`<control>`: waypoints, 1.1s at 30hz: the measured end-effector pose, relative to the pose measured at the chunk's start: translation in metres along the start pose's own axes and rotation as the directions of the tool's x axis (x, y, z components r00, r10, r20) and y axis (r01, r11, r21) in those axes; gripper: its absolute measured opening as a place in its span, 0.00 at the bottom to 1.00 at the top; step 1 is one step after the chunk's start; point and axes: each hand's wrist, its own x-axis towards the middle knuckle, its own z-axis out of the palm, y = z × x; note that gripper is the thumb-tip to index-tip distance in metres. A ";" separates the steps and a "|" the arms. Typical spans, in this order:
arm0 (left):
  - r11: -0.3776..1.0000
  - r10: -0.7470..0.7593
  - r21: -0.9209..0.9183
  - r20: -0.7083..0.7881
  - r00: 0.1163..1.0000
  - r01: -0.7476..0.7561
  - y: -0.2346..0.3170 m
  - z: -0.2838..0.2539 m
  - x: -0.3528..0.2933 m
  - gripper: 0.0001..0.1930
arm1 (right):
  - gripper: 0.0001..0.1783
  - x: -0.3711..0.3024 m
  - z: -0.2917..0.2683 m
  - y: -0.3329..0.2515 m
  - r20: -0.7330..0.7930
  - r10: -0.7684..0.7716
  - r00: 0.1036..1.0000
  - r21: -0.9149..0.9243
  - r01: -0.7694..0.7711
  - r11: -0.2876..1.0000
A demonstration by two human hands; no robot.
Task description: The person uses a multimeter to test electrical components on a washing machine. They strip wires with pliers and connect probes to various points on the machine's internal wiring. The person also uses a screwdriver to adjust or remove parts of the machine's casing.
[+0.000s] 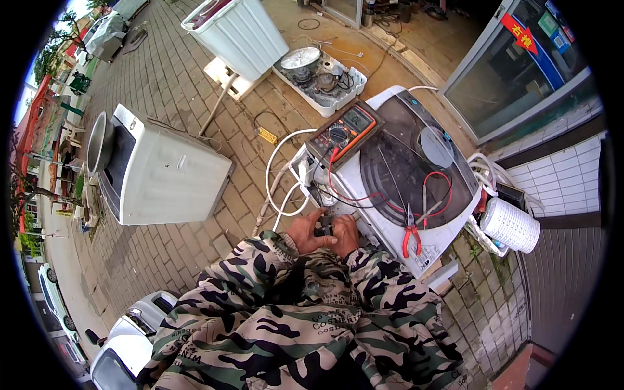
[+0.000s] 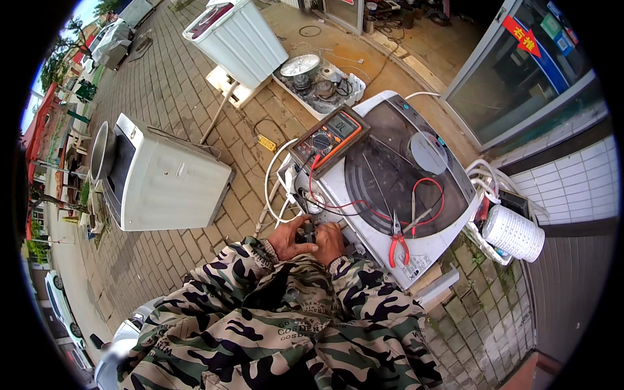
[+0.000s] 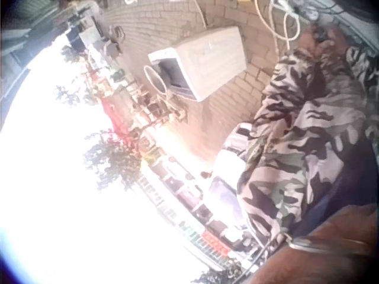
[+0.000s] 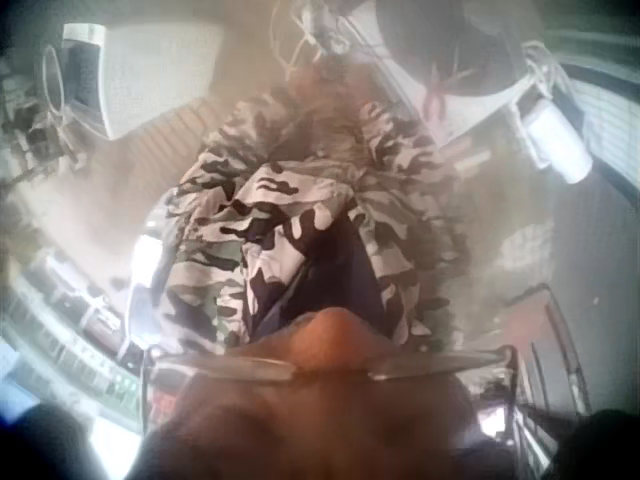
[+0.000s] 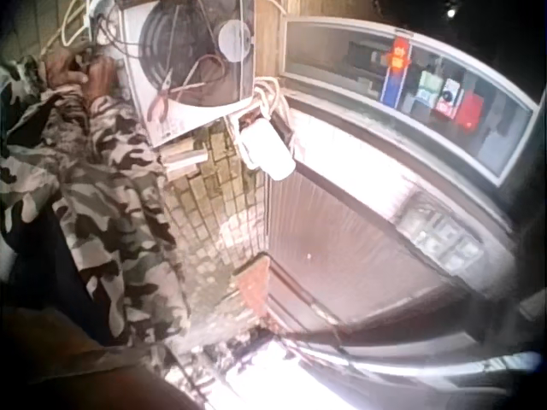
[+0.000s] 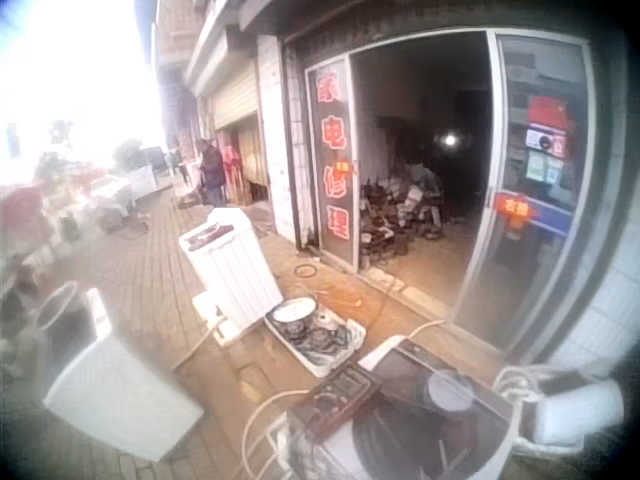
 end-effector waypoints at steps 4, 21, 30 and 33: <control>0.999 0.014 0.041 0.018 1.000 -0.015 0.000 0.000 -0.004 0.36 | 0.14 0.003 -0.010 -0.005 0.131 0.054 0.990 -0.013 -0.053 0.999; 0.947 0.054 0.308 0.132 0.990 -0.093 0.022 -0.006 0.006 0.30 | 0.16 0.001 0.003 -0.001 0.068 0.153 0.986 0.016 -0.154 0.988; 0.975 -0.136 -0.149 0.199 0.971 0.167 0.006 -0.002 -0.004 0.28 | 0.10 0.006 -0.010 -0.018 0.060 0.060 0.996 -0.050 -0.057 0.997; 0.923 -0.120 0.382 0.146 0.982 0.056 0.026 -0.006 -0.009 0.26 | 0.10 0.006 -0.014 -0.020 0.055 0.079 0.995 -0.023 -0.078 0.997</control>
